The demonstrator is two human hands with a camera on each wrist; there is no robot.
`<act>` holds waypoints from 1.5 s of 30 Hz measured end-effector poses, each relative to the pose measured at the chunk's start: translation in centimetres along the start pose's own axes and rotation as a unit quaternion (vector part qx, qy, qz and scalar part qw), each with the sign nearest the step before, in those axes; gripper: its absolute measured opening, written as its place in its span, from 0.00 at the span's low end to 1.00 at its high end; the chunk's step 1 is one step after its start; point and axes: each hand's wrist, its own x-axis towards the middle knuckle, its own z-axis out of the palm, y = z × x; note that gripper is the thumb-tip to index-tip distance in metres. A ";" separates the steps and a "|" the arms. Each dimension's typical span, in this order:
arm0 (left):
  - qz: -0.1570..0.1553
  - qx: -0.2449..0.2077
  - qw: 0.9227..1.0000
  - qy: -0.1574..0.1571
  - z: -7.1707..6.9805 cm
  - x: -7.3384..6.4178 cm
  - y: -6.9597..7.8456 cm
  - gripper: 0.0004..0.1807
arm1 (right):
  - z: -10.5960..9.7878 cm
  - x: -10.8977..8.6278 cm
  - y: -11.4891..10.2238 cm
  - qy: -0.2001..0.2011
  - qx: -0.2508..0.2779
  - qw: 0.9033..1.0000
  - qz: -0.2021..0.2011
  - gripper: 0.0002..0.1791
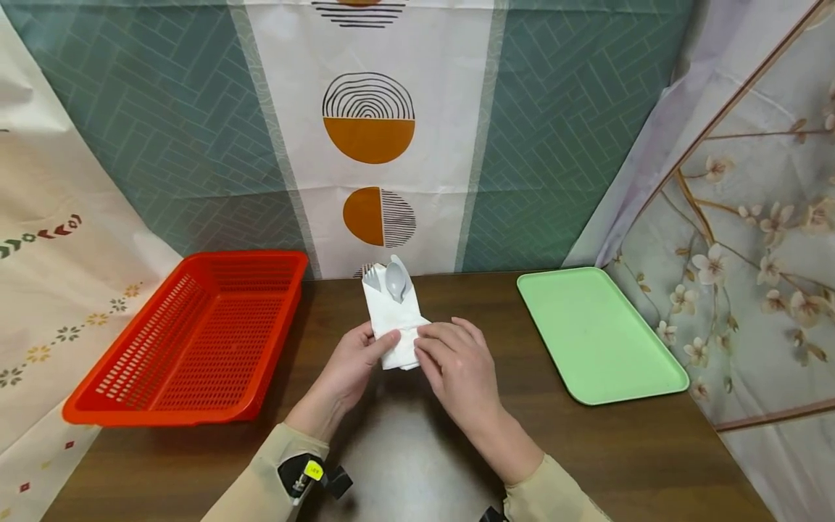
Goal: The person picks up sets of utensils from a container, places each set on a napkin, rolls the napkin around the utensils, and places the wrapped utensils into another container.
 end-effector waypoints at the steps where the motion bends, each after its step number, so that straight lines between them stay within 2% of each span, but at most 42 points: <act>1: 0.002 0.000 1.000 0.001 0.0 -0.1 0.1 0.17 | 0.0 0.0 -0.1 0.006 0.002 1.000 0.007 0.11; 8: 0.018 -0.011 1.000 0.001 0.2 -0.5 0.7 0.17 | 0.4 0.0 -0.2 0.053 0.018 0.997 0.060 0.09; 13: 0.027 -0.008 1.000 0.003 0.3 -0.5 0.8 0.17 | 0.5 0.0 -0.3 0.073 0.018 0.994 0.079 0.12; 19: 0.028 0.000 1.000 0.013 0.4 -0.7 1.0 0.17 | 0.8 -0.2 -0.4 0.075 0.012 0.993 0.090 0.14; 27: 0.045 0.011 0.999 0.017 0.9 -1.0 1.3 0.16 | 0.8 -0.3 -0.3 0.065 0.031 0.988 0.138 0.16; 31: 0.057 0.021 0.998 0.021 1.0 -1.0 1.3 0.15 | 0.9 -0.3 -0.3 0.069 0.020 0.989 0.129 0.19; 40: 0.062 0.018 0.997 0.030 1.4 -1.1 1.5 0.14 | 0.9 -0.2 -0.5 0.063 -0.034 0.996 0.059 0.22; 45: 0.064 0.016 0.997 0.039 1.4 -1.1 1.5 0.14 | 1.1 0.1 -0.6 0.057 -0.033 0.996 0.060 0.23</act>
